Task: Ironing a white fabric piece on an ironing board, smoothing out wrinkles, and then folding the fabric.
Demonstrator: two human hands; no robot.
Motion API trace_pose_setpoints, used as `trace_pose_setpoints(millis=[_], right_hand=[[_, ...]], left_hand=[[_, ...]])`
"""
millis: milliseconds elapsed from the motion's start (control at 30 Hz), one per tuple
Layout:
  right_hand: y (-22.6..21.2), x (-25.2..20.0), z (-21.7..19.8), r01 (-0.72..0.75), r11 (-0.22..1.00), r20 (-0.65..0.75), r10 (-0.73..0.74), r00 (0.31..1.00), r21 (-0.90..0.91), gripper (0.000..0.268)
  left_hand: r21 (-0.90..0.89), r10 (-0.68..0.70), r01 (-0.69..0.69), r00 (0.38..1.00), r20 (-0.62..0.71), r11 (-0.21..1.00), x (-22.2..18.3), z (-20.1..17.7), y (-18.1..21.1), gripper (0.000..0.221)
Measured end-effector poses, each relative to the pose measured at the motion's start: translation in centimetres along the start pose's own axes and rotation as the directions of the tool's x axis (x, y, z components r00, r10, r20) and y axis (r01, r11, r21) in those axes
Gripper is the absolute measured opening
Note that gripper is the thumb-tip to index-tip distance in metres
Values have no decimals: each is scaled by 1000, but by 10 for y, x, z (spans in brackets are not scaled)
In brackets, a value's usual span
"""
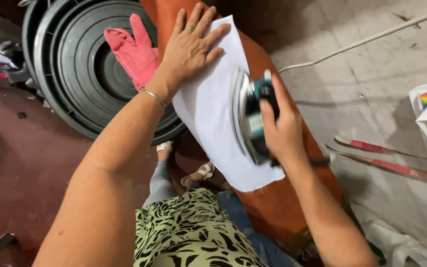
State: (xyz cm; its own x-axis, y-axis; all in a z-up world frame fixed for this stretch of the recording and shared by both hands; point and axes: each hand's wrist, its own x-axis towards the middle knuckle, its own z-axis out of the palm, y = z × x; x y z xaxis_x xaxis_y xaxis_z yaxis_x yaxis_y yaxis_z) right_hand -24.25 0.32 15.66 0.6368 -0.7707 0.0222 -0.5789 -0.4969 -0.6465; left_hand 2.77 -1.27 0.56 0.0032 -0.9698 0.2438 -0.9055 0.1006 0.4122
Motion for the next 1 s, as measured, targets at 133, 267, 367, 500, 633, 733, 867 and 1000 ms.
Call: trace_pose_setpoints(millis=[133, 267, 367, 500, 633, 733, 867, 1000], right_hand=[[-1, 25, 9, -143, 989, -15, 143, 990, -22, 52], [-1, -32, -2, -52, 998, 1, 52, 999, 31, 52], [20, -102, -5, -120, 993, 17, 121, 993, -20, 55], [39, -120, 0, -231, 964, 6, 233, 972, -132, 58], [0, -27, 4, -146, 987, 12, 147, 989, -60, 54], [-6, 23, 9, 24, 1000, -59, -23, 998, 4, 46], [14, 28, 17, -15, 1000, -77, 13, 997, -25, 48], [5, -33, 3, -137, 990, 13, 137, 990, 30, 51]], left_hand=[[-2, -5, 5, 1000, 18, 1000, -2, -5, 1, 57], [37, 35, -34, 999, -42, 999, -9, 3, -4, 58], [71, 22, -21, 1000, -19, 997, -9, 4, -7, 58], [60, -53, 49, 996, 74, 997, -5, 1, -2, 59], [55, -17, 14, 998, 52, 998, 0, 8, -10, 59], [129, 73, -72, 997, -6, 989, 1, 13, -12, 55], [104, 153, -142, 983, -102, 984, -4, -5, -5, 49], [82, 0, 3, 1000, -29, 997, -8, -10, 7, 49]])
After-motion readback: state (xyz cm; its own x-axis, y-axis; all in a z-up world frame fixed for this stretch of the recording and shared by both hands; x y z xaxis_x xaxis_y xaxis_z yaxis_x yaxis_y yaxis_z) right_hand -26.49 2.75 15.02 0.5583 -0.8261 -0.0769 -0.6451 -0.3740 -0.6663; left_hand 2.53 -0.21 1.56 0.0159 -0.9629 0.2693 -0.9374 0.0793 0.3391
